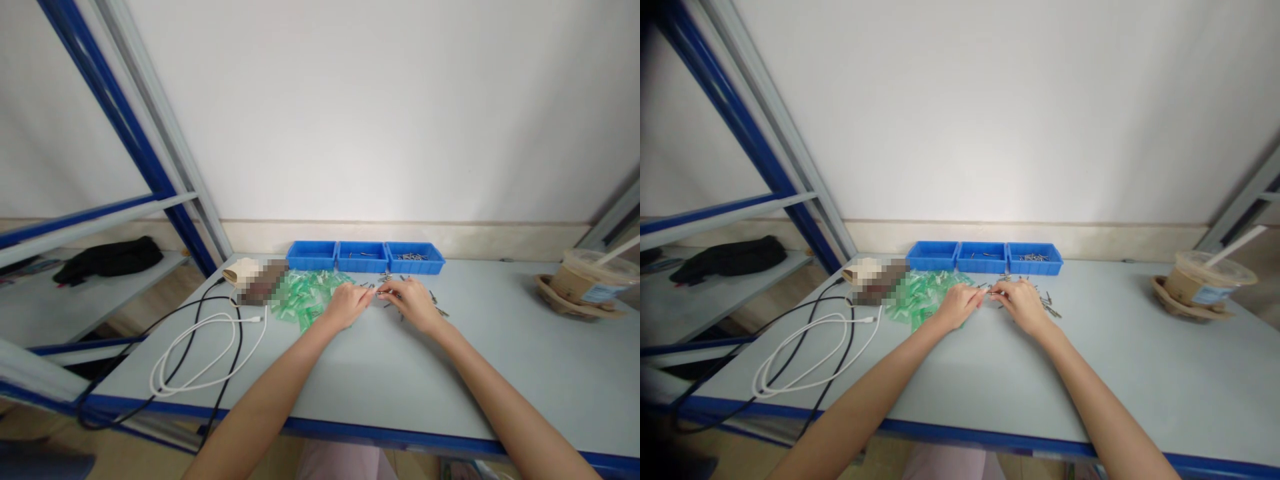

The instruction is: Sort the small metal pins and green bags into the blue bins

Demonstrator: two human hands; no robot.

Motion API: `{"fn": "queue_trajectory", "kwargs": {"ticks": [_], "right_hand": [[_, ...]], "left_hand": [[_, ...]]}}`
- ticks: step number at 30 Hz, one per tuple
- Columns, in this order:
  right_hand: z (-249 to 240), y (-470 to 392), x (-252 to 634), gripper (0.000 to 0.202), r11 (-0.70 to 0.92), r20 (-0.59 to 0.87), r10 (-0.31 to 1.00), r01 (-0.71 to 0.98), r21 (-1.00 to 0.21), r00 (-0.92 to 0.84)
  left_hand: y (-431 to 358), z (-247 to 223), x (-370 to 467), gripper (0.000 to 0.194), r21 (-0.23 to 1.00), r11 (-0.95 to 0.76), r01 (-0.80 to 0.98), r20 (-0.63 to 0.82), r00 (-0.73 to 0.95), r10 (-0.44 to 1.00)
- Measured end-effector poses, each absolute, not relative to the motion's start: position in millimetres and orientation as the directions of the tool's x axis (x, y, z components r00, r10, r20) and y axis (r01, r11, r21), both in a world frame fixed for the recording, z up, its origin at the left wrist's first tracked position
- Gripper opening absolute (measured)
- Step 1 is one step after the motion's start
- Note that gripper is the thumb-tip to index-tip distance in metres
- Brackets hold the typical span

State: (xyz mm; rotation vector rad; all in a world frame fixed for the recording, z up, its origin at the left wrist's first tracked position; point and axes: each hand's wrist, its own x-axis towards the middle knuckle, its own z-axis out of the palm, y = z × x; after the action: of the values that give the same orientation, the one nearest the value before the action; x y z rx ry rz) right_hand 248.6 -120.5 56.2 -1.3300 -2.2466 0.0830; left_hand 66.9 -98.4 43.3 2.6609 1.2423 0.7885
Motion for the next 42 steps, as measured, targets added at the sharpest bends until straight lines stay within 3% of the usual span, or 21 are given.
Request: {"fn": "queue_trajectory", "kwargs": {"ticks": [4,9,11,16,20,25,31,36,42], "right_hand": [[74,-94,245,0.032,0.46,0.416,0.85,0.84,-0.288,-0.323],[113,-51,234,0.036,0.32,0.538,0.803,0.947,-0.024,-0.257],[115,-51,230,0.035,0.239,0.567,0.798,0.971,0.013,-0.204],[71,-86,225,0.034,0.207,0.361,0.913,0.978,-0.008,-0.191],[41,-99,225,0.017,0.237,0.331,0.92,0.97,-0.046,-0.209],[37,-95,227,0.012,0.27,0.355,0.909,0.958,-0.099,-0.219],[39,-95,234,0.016,0.342,0.436,0.875,0.906,-0.248,-0.211],[48,-95,241,0.015,0.444,0.457,0.858,0.788,-0.427,-0.235],[55,-99,242,0.017,0.588,0.444,0.806,0.608,-0.533,-0.391]], "left_hand": [[-95,45,64,0.063,0.364,-0.604,0.709,0.451,0.433,0.78],[-90,47,56,0.063,0.378,-0.551,0.744,0.436,0.381,0.815],[-89,48,53,0.062,0.374,-0.542,0.753,0.434,0.374,0.82],[-87,48,53,0.061,0.342,-0.553,0.76,0.441,0.39,0.808],[-88,47,54,0.051,0.259,-0.582,0.771,0.42,0.453,0.786],[-90,49,55,0.019,0.138,-0.683,0.717,0.478,0.556,0.68],[-91,38,63,0.04,-0.007,-0.691,0.723,0.484,0.607,0.63],[-92,40,64,0.011,-0.045,-0.691,0.722,0.55,0.595,0.586],[-93,46,59,0.017,-0.084,-0.682,0.726,0.627,0.571,0.531]]}}
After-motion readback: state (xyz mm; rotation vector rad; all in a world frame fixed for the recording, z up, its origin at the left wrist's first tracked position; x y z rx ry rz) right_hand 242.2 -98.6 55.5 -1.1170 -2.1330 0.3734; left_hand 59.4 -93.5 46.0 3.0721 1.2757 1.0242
